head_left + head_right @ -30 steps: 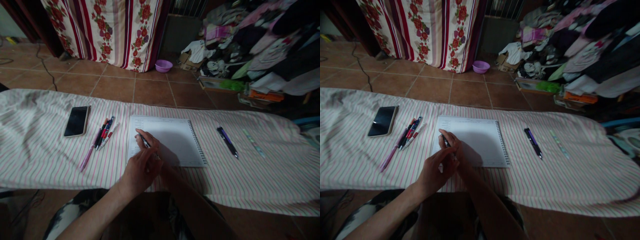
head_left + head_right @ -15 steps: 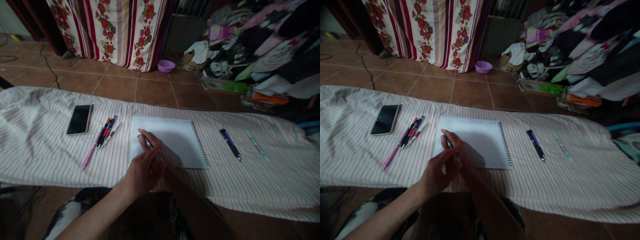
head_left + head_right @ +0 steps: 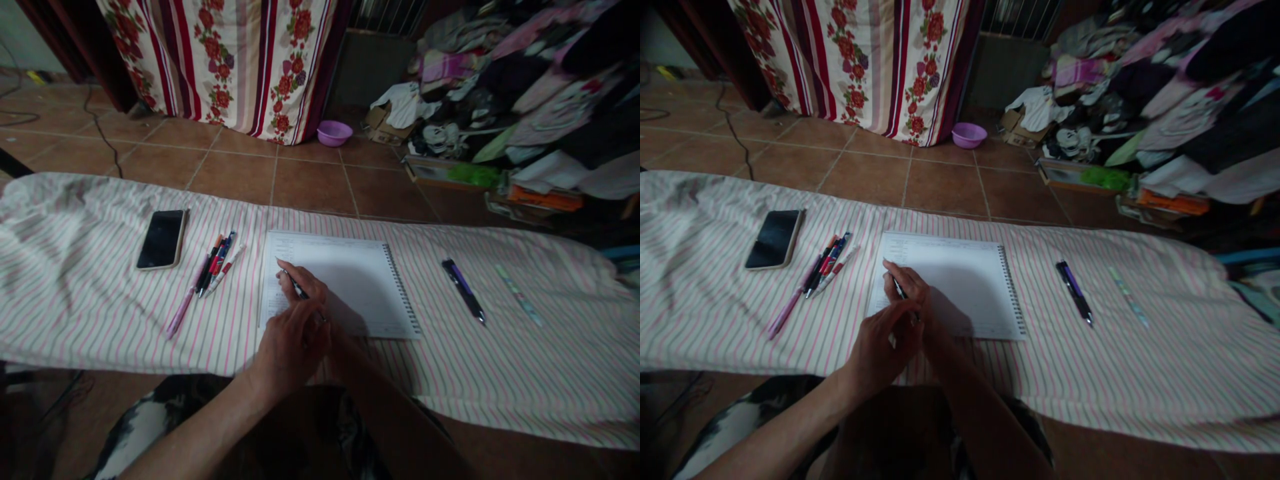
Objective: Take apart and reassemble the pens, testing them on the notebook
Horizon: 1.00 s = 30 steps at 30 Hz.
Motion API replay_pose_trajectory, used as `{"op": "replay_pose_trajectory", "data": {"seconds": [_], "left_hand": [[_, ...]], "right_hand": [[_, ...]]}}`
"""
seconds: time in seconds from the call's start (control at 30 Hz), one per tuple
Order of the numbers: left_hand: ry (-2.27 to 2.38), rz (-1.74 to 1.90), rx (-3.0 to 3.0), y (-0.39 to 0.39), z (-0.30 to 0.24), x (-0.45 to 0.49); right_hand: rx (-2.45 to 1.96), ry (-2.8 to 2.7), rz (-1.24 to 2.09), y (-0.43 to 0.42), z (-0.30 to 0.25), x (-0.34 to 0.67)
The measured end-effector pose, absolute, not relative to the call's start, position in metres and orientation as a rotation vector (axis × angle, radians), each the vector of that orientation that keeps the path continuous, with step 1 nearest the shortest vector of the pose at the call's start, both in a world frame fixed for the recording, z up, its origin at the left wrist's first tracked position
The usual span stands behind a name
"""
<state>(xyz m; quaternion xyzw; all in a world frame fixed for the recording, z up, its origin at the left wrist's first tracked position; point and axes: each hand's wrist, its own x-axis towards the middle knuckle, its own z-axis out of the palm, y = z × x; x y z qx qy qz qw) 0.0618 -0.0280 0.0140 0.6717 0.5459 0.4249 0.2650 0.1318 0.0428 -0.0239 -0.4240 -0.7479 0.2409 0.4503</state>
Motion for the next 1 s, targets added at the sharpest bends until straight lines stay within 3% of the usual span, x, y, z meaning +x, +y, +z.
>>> {"op": "replay_pose_trajectory", "data": {"seconds": [0.5, 0.73, 0.87, 1.0], "left_hand": [[1.453, 1.105, 1.859, -0.030, 0.022, 0.061], [1.204, 1.185, 2.234, -0.038, 0.023, 0.059], [1.188, 0.977, 2.436, -0.043, 0.023, 0.056], [1.566, 0.504, 2.441, -0.046, 0.027, 0.056]], "right_hand": [[-1.090, -1.823, 0.652, 0.039, -0.018, 0.132], [-1.166, -1.761, 0.899, 0.033, 0.006, 0.133], [-1.238, -1.646, 1.095, 0.047, -0.001, 0.126], [-1.254, -1.564, 1.169, 0.054, -0.011, 0.122]]}}
